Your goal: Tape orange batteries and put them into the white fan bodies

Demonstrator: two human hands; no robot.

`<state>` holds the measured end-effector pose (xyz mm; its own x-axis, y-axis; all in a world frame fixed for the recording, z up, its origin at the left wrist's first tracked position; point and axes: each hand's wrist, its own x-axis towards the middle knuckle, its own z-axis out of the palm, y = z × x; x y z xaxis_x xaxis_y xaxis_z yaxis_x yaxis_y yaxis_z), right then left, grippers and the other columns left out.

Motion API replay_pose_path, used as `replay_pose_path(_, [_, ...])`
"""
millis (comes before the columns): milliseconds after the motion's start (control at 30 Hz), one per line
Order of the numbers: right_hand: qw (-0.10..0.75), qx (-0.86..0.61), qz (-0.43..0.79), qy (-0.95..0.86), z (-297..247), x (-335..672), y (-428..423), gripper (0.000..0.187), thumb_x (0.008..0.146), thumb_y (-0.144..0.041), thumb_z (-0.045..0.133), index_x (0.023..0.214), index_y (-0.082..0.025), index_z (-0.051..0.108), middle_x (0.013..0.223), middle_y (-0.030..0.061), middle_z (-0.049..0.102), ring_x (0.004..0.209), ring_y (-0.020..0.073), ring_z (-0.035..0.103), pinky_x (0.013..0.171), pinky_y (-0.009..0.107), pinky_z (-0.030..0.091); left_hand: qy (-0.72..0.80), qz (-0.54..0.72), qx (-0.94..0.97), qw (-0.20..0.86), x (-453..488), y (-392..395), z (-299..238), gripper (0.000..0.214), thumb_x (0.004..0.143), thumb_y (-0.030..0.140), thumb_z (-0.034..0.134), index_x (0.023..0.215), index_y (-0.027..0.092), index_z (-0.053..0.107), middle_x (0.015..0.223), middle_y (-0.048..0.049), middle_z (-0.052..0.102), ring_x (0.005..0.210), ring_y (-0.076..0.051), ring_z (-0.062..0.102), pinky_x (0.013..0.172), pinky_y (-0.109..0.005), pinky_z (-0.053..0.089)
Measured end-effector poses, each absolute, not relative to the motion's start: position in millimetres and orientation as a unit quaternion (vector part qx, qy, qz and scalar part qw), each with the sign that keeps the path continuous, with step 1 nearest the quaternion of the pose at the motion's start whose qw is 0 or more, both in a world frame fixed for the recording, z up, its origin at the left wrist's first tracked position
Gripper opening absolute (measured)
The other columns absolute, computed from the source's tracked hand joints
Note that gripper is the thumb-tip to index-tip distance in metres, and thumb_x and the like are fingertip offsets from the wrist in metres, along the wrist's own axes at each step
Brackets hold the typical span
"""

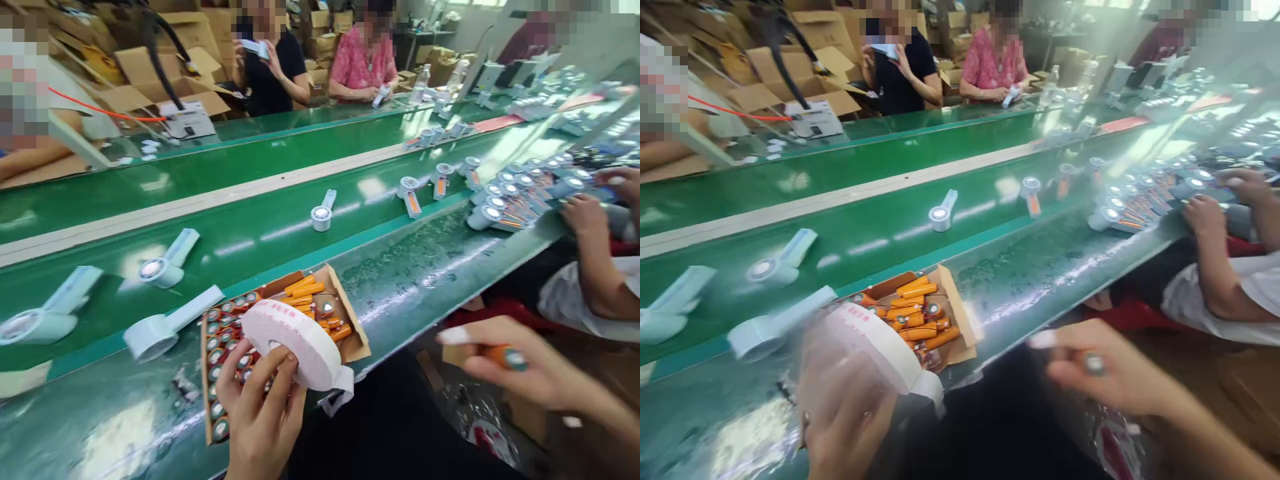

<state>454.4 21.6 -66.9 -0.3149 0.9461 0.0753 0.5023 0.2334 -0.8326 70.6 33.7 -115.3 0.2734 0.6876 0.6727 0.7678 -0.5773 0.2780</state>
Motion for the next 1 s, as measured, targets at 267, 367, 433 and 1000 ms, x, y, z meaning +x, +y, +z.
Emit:
replay_pose_path(267, [0.291,-0.370,0.576,-0.668,-123.9,327.5,18.3,0.040,0.090,-0.047,0.072,0.064,-0.019,0.060,0.056,-0.0055,0.041,0.053,0.0097,0.036,0.053,0.026,0.029,-0.499,-0.396,-0.770,0.038,83.1,32.8,-105.6,0.046,0.084,0.011,0.074,0.124,0.030,0.063,0.114,-0.0074,0.069,0.132,-0.036,0.055,0.110,-0.067,0.045])
replay_pose_path(367, [0.253,-0.413,0.625,-0.612,-128.2,343.4,20.7,0.029,0.084,-0.045,0.081,0.097,-0.022,0.069,0.066,-0.0063,0.051,0.057,0.0102,0.043,0.054,0.024,0.034,-0.566,-0.388,-0.727,0.018,66.5,22.9,-105.0,0.051,0.088,0.013,0.072,0.134,0.028,0.057,0.124,-0.0107,0.062,0.139,-0.036,0.050,0.113,-0.066,0.043])
replay_pose_path(433, [0.287,-0.445,0.651,-0.545,-129.6,357.8,20.8,0.049,0.086,-0.048,0.080,0.125,-0.025,0.060,0.079,-0.0046,0.059,0.063,0.0112,0.049,0.058,0.023,0.041,-0.573,-0.370,-0.731,0.020,62.2,17.6,-106.8,0.053,0.089,0.013,0.070,0.137,0.028,0.054,0.126,-0.0116,0.061,0.140,-0.036,0.047,0.113,-0.067,0.042])
replay_pose_path(1000, [0.475,-0.472,0.491,-0.558,-100.8,348.2,15.3,0.047,0.103,-0.034,0.059,0.150,-0.038,0.054,0.150,0.0025,0.060,0.134,0.0290,0.060,0.116,0.050,0.049,-0.431,-0.195,-0.877,0.086,92.9,7.0,-109.5,0.060,0.091,0.005,0.064,0.146,0.026,0.056,0.127,-0.0051,0.073,0.116,-0.026,0.059,0.106,-0.043,0.044])
